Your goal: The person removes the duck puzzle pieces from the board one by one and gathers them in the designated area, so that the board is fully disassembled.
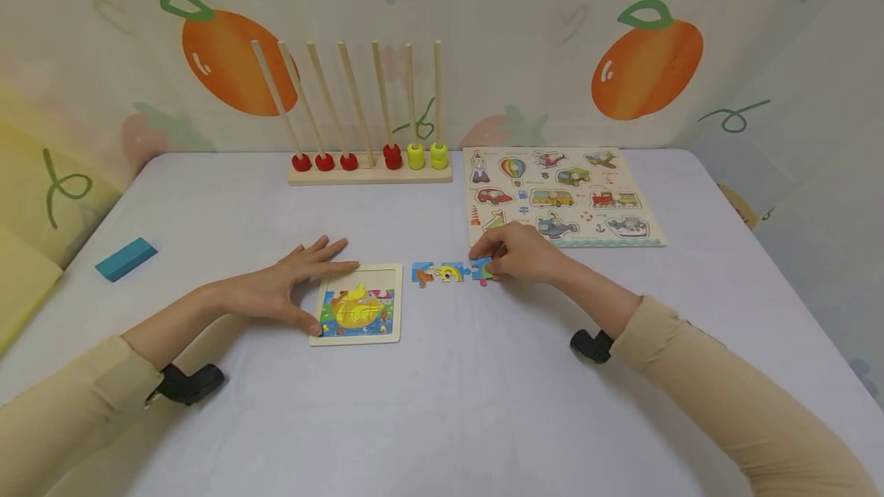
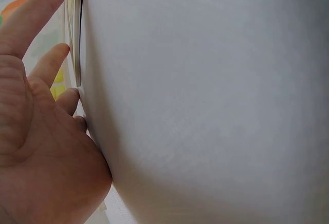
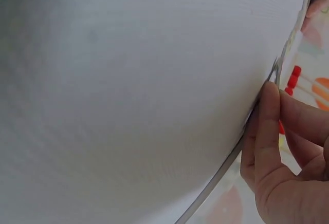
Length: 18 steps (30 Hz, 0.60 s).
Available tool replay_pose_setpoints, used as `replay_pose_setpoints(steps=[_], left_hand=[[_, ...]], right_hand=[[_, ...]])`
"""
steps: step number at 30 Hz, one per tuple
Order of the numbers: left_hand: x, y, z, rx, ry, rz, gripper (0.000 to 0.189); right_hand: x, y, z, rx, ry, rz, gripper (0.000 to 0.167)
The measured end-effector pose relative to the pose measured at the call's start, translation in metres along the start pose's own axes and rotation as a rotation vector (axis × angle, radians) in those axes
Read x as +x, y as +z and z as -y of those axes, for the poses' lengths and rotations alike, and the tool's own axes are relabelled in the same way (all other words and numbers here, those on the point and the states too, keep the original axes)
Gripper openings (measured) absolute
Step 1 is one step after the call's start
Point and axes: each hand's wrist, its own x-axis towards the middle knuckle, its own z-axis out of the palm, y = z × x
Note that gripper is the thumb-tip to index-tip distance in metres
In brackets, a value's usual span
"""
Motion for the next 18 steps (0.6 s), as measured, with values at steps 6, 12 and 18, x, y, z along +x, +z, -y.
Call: replay_pose_setpoints(steps=[6, 12, 18], left_hand=[[-0.0006, -0.0004, -0.0014, -0.001, -0.002, 0.0, 0.094], [-0.0004, -0.0003, -0.0014, 0.006, 0.0, -0.004, 0.094], [-0.0002, 0.0, -0.0003, 0.013, 0.002, -0.006, 0.094]], right_hand=[[0.0026, 0.0017, 0.0013, -0.02, 0.017, -0.017, 0.026], [0.003, 0.0034, 0.0034, -0.056, 0.023, -0.043, 0.025], [0.0028, 0.0052, 0.0041, -0.085, 0.021, -0.051, 0.025]])
